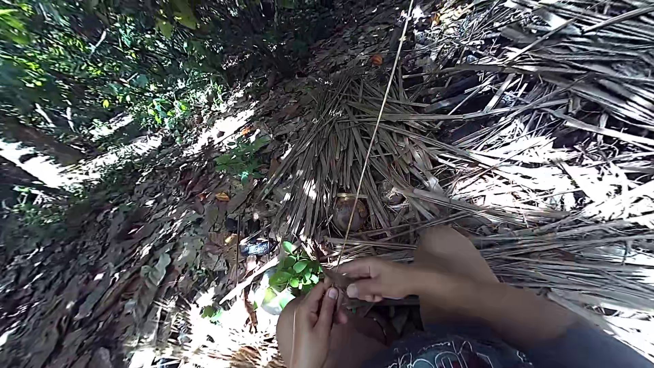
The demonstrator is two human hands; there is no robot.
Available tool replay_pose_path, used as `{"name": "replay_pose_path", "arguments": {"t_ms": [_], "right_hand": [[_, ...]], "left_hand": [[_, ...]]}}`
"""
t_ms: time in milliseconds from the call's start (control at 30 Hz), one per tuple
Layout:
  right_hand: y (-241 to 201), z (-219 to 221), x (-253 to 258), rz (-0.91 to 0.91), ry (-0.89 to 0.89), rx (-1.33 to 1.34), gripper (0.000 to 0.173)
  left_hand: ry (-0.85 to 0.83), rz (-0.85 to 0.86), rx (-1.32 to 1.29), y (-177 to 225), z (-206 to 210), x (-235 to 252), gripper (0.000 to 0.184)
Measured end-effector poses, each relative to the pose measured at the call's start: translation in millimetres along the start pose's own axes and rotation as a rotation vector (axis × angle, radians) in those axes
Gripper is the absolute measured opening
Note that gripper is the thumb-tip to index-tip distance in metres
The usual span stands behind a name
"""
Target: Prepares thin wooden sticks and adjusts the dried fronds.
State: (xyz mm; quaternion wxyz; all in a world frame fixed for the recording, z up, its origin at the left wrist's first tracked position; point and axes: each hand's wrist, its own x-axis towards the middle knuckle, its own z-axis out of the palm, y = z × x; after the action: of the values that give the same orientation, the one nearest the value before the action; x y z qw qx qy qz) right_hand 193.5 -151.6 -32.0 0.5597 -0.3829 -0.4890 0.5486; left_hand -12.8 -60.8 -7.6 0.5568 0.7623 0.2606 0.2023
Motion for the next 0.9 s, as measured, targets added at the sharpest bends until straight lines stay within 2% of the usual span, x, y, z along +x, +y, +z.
{"name": "replay_pose_path", "arguments": {"t_ms": [33,67,200,267,333,467,567,667,733,900], "right_hand": [[2.7,1.7,2.2,0.011,-0.052,0.001,0.04],[-5.8,-8.6,2.5,-0.012,-0.03,-0.013,0.039],[-58.9,-91.5,-0.8,-0.279,0.29,0.031,0.034],[-71.6,-111.4,-1.9,-0.387,0.372,0.073,0.033],[-68.0,-104.6,-1.1,-0.379,0.362,0.041,0.033],[-35.4,-61.3,2.4,-0.212,0.21,0.001,0.034],[-21.5,-23.7,-7.4,-0.129,0.113,-0.068,0.038],[-20.7,-2.5,-17.1,-0.069,-0.02,-0.107,0.04],[-27.3,-19.6,-17.4,-0.16,0.023,-0.124,0.039],[-59.3,-96.9,-8.3,-0.451,0.329,-0.075,0.034]], "left_hand": [[-0.026,0.001,-0.019,-0.9,-2.7,0.3,0.022],[-0.054,-0.007,-0.033,-2.6,-7.7,-2.3,0.023],[-0.146,-0.099,-0.07,-20.5,-37.1,-25.4,0.023],[-0.198,-0.119,-0.095,-26.5,-42.4,-30.1,0.024],[-0.196,-0.07,-0.099,-23.8,-33.9,-22.8,0.027],[-0.051,0.096,-0.038,-4.4,-4.8,6.5,0.028],[-0.023,0.093,-0.098,11.4,8.0,18.8,0.024],[-0.084,0.075,-0.219,13.5,11.9,18.6,0.02],[-0.169,0.046,-0.287,9.5,8.1,13.3,0.02],[-0.271,-0.057,-0.395,-6.6,-6.5,-7.0,0.021]]}}
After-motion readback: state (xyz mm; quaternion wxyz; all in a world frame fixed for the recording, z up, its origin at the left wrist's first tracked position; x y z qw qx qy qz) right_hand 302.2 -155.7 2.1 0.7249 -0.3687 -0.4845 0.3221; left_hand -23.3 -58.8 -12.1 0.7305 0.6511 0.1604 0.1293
